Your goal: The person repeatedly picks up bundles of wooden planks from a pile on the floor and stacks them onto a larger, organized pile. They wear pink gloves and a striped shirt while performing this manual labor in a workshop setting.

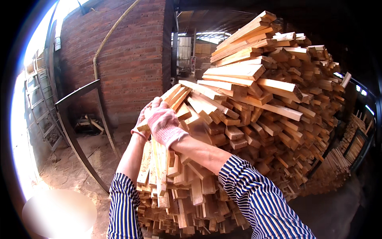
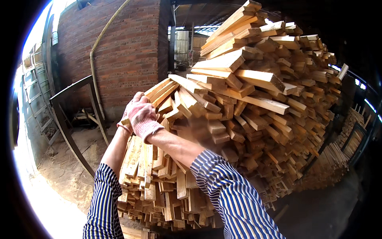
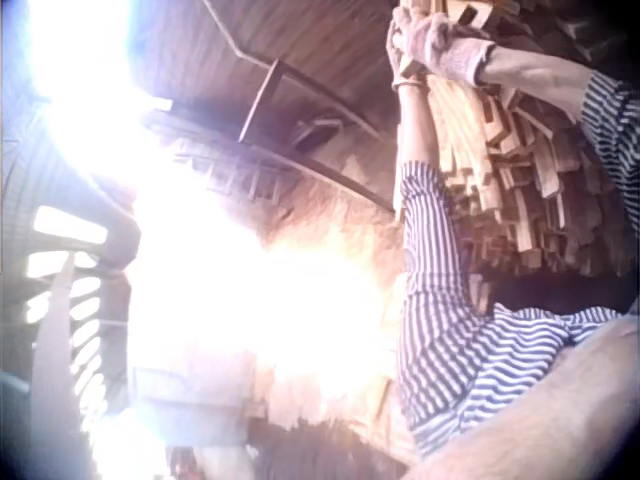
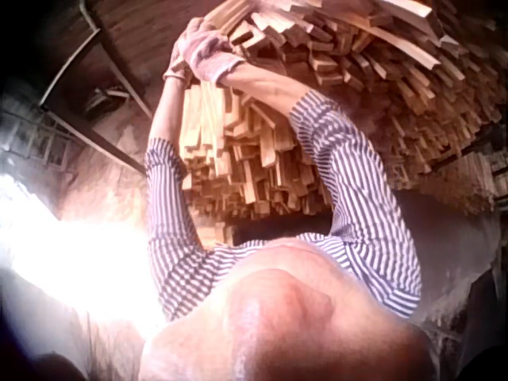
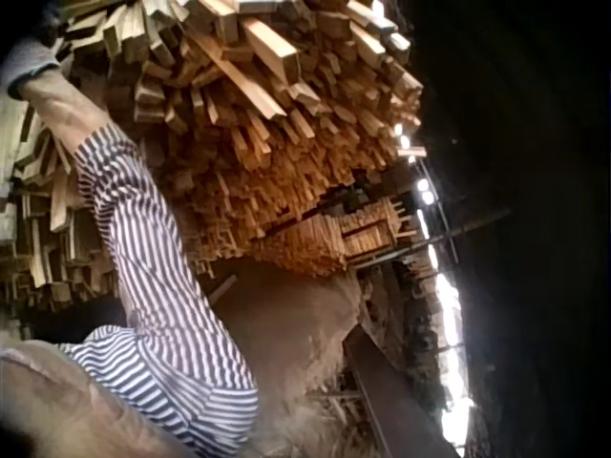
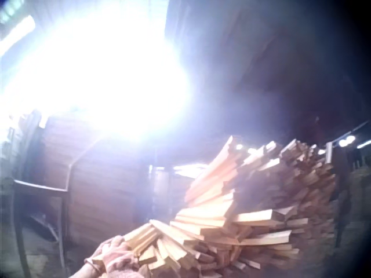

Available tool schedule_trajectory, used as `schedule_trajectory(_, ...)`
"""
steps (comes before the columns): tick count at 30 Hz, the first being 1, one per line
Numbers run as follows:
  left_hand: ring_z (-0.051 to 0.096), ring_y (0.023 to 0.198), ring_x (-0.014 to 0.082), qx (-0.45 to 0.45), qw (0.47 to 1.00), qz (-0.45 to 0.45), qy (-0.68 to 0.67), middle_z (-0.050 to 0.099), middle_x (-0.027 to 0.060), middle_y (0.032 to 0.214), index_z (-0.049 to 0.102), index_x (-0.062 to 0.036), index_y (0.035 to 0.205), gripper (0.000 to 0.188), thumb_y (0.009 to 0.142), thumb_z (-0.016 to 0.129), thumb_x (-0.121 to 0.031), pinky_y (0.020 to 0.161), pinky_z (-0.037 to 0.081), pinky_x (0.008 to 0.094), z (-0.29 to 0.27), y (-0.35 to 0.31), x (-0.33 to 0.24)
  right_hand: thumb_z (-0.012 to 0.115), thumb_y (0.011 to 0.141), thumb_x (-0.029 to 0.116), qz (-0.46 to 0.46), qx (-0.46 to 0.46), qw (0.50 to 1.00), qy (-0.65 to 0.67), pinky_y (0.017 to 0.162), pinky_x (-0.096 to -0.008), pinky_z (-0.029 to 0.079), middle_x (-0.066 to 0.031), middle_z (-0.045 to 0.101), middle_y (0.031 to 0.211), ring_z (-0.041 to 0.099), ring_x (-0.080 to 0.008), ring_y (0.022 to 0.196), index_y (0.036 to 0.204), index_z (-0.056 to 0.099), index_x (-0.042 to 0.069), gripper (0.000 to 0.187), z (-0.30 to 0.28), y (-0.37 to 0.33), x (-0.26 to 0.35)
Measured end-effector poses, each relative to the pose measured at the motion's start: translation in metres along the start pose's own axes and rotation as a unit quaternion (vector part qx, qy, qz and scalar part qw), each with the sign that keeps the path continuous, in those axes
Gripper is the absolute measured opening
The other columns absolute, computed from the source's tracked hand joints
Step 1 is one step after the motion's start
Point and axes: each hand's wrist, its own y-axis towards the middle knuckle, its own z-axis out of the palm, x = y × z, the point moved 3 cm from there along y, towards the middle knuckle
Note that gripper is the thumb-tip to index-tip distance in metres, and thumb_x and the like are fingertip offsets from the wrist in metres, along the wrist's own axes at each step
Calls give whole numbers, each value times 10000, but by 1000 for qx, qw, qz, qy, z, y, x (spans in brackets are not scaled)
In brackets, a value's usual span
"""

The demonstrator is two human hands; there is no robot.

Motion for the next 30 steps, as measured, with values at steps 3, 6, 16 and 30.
schedule_trajectory(3,632,1042,200,-70,945,-123,-296,641,55,1099,590,-90,1203,221,982,592,-104,922,537,314,-9,-49,7,579,967,257,-69,-15,996,-46,595,-444,586,-191,593,1165,668,-303,874,1281,539,-17,419,10,-32,27)
schedule_trajectory(6,648,973,189,-90,842,-232,-479,649,56,1061,579,-80,1169,152,1020,553,-100,862,559,316,-16,-107,-26,589,952,231,-133,-32,987,-82,503,-377,513,-183,615,1096,623,-228,697,1276,586,-1,399,-43,-83,41)
schedule_trajectory(16,684,744,199,-217,583,-507,-597,696,103,911,668,-59,1161,333,1012,644,-356,638,589,336,-34,-378,-124,591,886,132,-216,1,965,146,634,-253,572,-220,475,1447,543,-259,1084,1388,574,128,502,-81,-322,162)
schedule_trajectory(30,664,965,184,-181,709,-584,-352,723,95,1014,611,3,1356,646,881,800,-393,957,516,346,9,-473,-117,755,825,532,-242,291,926,-9,1193,-519,315,-240,399,1567,453,-393,1407,1548,391,197,877,50,-29,99)
